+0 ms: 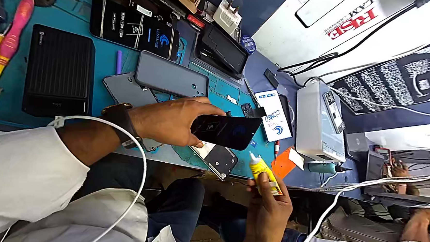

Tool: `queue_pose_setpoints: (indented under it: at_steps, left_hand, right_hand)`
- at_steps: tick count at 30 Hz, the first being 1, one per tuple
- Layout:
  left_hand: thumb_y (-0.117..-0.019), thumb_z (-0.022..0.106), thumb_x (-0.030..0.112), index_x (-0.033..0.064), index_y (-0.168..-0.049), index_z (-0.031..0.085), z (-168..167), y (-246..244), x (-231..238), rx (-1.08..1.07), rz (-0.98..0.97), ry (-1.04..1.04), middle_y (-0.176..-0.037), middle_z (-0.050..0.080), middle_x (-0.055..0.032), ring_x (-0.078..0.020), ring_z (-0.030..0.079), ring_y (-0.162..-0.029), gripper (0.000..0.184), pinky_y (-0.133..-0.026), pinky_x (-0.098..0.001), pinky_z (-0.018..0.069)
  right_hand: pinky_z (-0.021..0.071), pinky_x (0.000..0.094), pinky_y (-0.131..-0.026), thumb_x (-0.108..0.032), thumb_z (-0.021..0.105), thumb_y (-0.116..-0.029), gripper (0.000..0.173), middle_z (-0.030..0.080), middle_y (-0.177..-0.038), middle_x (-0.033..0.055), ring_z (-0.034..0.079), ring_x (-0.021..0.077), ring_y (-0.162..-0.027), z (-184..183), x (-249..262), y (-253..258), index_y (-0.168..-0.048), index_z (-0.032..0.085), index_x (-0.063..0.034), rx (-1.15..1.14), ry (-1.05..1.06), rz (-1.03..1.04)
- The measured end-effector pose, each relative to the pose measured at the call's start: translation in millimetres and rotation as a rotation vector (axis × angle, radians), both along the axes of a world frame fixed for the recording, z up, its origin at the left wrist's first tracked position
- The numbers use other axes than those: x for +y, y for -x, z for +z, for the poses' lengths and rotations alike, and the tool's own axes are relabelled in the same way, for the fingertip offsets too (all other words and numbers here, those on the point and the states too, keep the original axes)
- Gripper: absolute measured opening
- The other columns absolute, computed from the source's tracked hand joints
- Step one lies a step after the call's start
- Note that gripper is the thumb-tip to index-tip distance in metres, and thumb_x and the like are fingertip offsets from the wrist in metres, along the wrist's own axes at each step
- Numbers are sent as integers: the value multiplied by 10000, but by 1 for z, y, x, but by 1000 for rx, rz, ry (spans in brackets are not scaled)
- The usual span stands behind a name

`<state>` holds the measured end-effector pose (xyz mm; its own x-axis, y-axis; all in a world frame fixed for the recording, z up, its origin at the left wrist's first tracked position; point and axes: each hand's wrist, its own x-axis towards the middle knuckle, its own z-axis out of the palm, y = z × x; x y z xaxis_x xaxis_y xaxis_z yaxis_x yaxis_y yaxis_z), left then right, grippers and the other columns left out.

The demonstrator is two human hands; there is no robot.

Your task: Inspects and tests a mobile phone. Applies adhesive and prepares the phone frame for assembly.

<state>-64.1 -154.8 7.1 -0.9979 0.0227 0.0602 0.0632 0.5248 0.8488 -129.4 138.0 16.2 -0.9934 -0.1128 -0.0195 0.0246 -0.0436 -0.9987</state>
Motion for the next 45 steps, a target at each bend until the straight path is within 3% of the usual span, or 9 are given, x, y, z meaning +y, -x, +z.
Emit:
queue_pose_setpoints:
  at_steps: [4, 11, 15, 27, 45]
  left_hand:
    - [-796, 867, 103, 167, -1440, 553, -2, -1, -6, -2, -24, -159, -1443, 522, -52, -177, 574, -1294, 719, -1029, -362, 561]
    - [-787, 849, 54, 138, -1430, 552, -10, 0, -13, 20, -27, -276, -1413, 558, -40, -149, 594, -1270, 713, -997, -325, 583]
    - [-773, 835, 0, 109, -1427, 545, -10, 0, -15, 24, -38, -325, -1389, 583, -53, -159, 611, -1251, 724, -983, -329, 590]
    - [-760, 812, 6, 70, -1409, 539, -15, 0, -18, 84, -43, -400, -1323, 620, -73, -159, 663, -1156, 707, -917, -307, 616]
    - [-760, 808, 8, 58, -1424, 528, -16, 0, -19, 79, -46, -417, -1320, 625, -78, -162, 664, -1156, 722, -925, -304, 610]
  right_hand:
    - [639, 326, -674, 23, 725, -882, 236, 755, -926, 130, 722, 181, -726, -16, -21, -2, -1112, 764, -14, 196, -141, 274]
    - [664, 356, -789, -30, 717, -939, 203, 766, -1063, 79, 756, 180, -895, -35, -62, -5, -1138, 758, -44, 491, -311, 471]
    - [638, 265, -761, -53, 714, -946, 177, 766, -1020, 36, 736, 95, -872, -43, -74, -9, -1116, 763, -58, 595, -370, 491]
    - [612, 225, -776, -66, 723, -942, 148, 770, -988, 26, 725, 57, -883, -52, -84, -13, -1081, 774, -51, 732, -414, 402]
    - [612, 222, -747, -18, 710, -924, 132, 772, -944, 34, 726, 57, -842, -57, -93, -15, -1032, 784, -38, 787, -421, 310]
